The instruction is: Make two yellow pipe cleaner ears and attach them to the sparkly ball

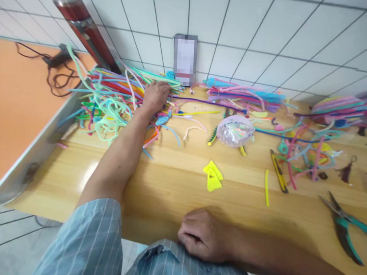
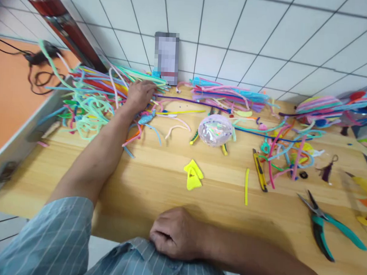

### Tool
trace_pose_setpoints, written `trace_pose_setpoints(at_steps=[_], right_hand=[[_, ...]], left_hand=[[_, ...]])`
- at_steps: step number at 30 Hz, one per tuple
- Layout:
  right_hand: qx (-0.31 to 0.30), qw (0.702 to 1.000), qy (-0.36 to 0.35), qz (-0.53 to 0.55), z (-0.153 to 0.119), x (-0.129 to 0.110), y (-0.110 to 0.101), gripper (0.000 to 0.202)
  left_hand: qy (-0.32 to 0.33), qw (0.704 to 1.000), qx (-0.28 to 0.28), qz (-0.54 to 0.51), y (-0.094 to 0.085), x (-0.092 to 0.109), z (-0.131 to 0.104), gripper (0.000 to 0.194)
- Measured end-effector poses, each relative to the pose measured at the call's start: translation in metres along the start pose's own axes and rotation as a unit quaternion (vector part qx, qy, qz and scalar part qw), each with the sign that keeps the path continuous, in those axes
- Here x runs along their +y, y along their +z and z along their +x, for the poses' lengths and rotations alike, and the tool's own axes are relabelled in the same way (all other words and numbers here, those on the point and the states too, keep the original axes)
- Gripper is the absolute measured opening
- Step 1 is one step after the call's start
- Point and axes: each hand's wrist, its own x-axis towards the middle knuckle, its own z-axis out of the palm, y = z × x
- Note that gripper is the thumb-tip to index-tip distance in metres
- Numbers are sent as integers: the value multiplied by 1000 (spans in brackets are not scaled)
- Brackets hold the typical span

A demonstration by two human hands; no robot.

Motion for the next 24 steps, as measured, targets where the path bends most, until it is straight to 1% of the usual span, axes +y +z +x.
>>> trace_pose_setpoints(at_steps=[3, 8, 12, 14, 19, 24], right_hand=[[-23, 1000, 16, -11, -1, 0, 0, 24], [-58, 997, 31, -41, -3, 1, 1, 25], [-64, 996, 33, -56, -4, 2, 1, 27], [-55, 997, 32, -46, -4, 2, 0, 27], [-16, 999, 28, -15, -1, -1, -2, 23], [-9, 1000, 15, -18, -1, 8, 8, 18]], left_hand=[[-45, 999, 12, -16, 2, 2, -1, 46], [-31, 998, 36, -34, 3, 3, -2, 43], [-33, 999, 24, -10, 2, 4, -3, 39], [-36, 999, 19, -1, 1, 5, -3, 38], [-42, 998, 38, -19, 1, 7, -4, 40], [-41, 997, 52, -36, 1, 5, -4, 48]])
